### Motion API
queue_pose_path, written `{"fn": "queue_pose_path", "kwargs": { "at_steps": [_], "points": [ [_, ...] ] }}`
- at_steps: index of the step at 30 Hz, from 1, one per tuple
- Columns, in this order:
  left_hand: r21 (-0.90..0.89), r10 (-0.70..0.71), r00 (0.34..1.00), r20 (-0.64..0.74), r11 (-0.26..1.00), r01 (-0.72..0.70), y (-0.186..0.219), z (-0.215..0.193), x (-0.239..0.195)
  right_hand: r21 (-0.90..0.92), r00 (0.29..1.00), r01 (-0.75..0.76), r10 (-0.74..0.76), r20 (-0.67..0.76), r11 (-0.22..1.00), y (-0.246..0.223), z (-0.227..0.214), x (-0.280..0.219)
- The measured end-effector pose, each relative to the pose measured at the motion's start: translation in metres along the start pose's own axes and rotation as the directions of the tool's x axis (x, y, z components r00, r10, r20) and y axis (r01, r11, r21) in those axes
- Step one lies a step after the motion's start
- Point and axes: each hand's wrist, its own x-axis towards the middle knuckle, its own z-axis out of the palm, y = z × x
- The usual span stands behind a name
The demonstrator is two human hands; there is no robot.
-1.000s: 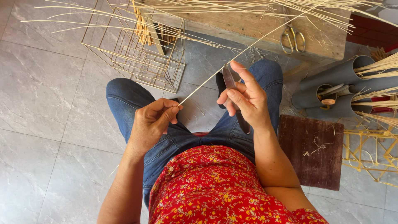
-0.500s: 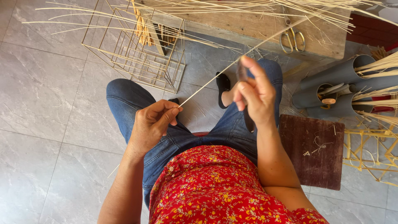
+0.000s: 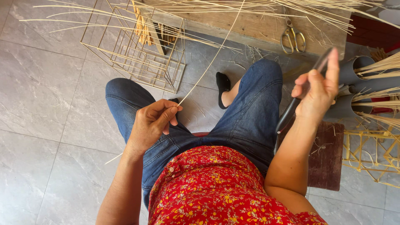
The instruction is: The person sits on a low stool and uses a knife to scrape and shape thin bamboo sticks. They repeatedly pick up sticks, scrape them along their length, and place them into a wire basket. The process is continuous and repetitive throughout the clip.
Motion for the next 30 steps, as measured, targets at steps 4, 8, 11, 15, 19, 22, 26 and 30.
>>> {"fn": "queue_pose_path", "kwargs": {
  "at_steps": [4, 8, 11, 15, 19, 22, 26, 30],
  "points": [
    [-0.01, 0.014, 1.0, 0.006, 1.0, -0.014, 0.003, 0.004, 0.004, -0.06, 0.977, -0.043, 0.055, 0.204, 0.997, -0.006, 0.03, -0.014],
    [-0.003, -0.004, 1.0, 0.007, 1.0, 0.004, 0.005, 0.008, 0.004, -0.073, 0.792, -0.27, 0.265, 0.55, 0.96, -0.006, 0.082, -0.046],
    [-0.01, -0.003, 0.999, 0.049, 1.0, 0.003, 0.005, 0.006, 0.002, -0.107, 0.616, -0.412, 0.363, 0.699, 0.905, -0.004, 0.114, -0.063],
    [-0.024, -0.03, 0.992, 0.123, 0.999, 0.033, 0.001, -0.001, -0.003, -0.167, 0.623, -0.315, 0.336, 0.706, 0.934, 0.003, 0.131, -0.069],
    [-0.082, -0.077, 0.983, 0.165, 0.992, 0.092, -0.004, -0.013, -0.006, -0.146, 0.682, -0.276, 0.301, 0.667, 0.95, 0.013, 0.13, -0.069],
    [-0.091, -0.094, 0.976, 0.195, 0.989, 0.113, -0.008, -0.022, -0.008, -0.13, 0.722, -0.252, 0.276, 0.634, 0.959, 0.02, 0.125, -0.066],
    [-0.082, -0.122, 0.974, 0.193, 0.987, 0.14, -0.013, -0.03, -0.013, -0.172, 0.778, -0.181, 0.248, 0.577, 0.968, 0.025, 0.117, -0.059],
    [-0.057, -0.166, 0.97, 0.181, 0.982, 0.178, -0.017, -0.038, -0.019, -0.135, 0.814, -0.156, 0.205, 0.544, 0.978, 0.029, 0.107, -0.048]
  ]
}}
